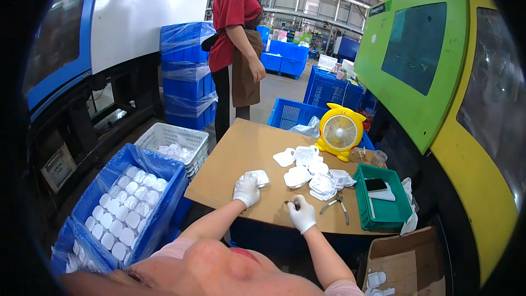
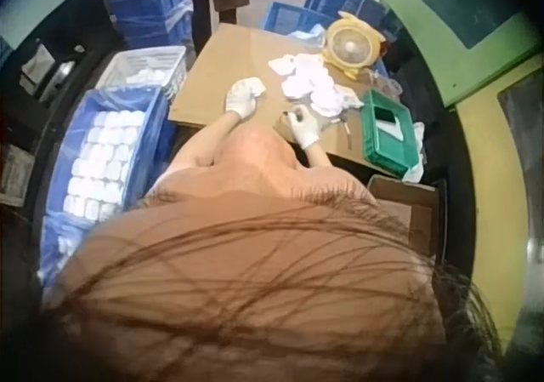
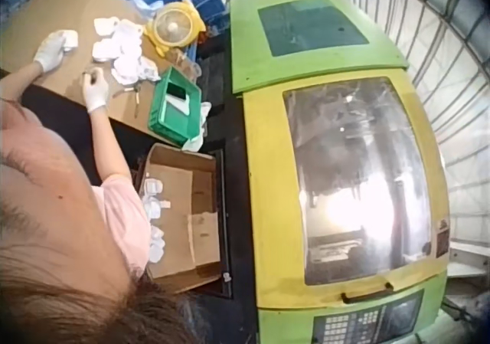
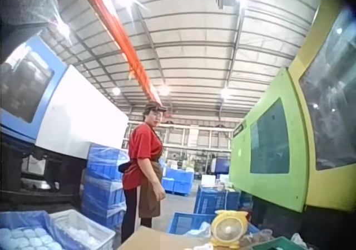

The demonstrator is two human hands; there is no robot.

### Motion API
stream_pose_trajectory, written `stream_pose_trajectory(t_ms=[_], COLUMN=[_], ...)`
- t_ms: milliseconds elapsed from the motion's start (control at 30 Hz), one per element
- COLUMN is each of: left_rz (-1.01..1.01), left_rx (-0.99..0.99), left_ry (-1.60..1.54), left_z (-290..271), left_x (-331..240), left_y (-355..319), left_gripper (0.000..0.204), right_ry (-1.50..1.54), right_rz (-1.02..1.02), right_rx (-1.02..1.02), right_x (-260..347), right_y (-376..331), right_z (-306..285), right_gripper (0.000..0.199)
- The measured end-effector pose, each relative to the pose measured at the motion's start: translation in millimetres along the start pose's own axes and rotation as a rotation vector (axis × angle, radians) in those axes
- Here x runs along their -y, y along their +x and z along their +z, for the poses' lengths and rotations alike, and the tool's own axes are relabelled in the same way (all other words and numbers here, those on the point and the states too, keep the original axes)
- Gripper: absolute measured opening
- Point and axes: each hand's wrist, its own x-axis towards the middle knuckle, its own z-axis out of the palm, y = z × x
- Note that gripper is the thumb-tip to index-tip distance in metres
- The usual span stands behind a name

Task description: Packaging and inspecting white electronic components into bins and boxes.

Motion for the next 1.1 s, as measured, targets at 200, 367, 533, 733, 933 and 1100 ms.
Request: stream_pose_trajectory(t_ms=[200,367,533,733,933,1100], left_rz=[-0.003,0.002,-0.016,-0.034,-0.044,-0.038], left_rx=[-0.011,-0.014,0.0,0.031,0.034,-0.032], left_ry=[0.013,0.032,0.023,0.035,0.03,0.01], left_z=[1,3,4,2,0,7], left_x=[1,1,-1,3,1,4], left_y=[-3,-2,0,2,-2,-6], left_gripper=[0.02,0.018,0.019,0.022,0.022,0.019], right_ry=[0.714,0.695,0.024,0.187,-0.068,-0.164], right_rz=[0.677,0.691,-0.055,0.187,0.226,0.214], right_rx=[0.542,0.578,-0.288,0.128,0.356,0.22], right_x=[12,18,59,19,24,38], right_y=[-35,-42,-54,-89,-94,-104], right_z=[-15,-14,-26,7,-10,-22], right_gripper=[0.023,0.024,0.02,0.018,0.049,0.077])
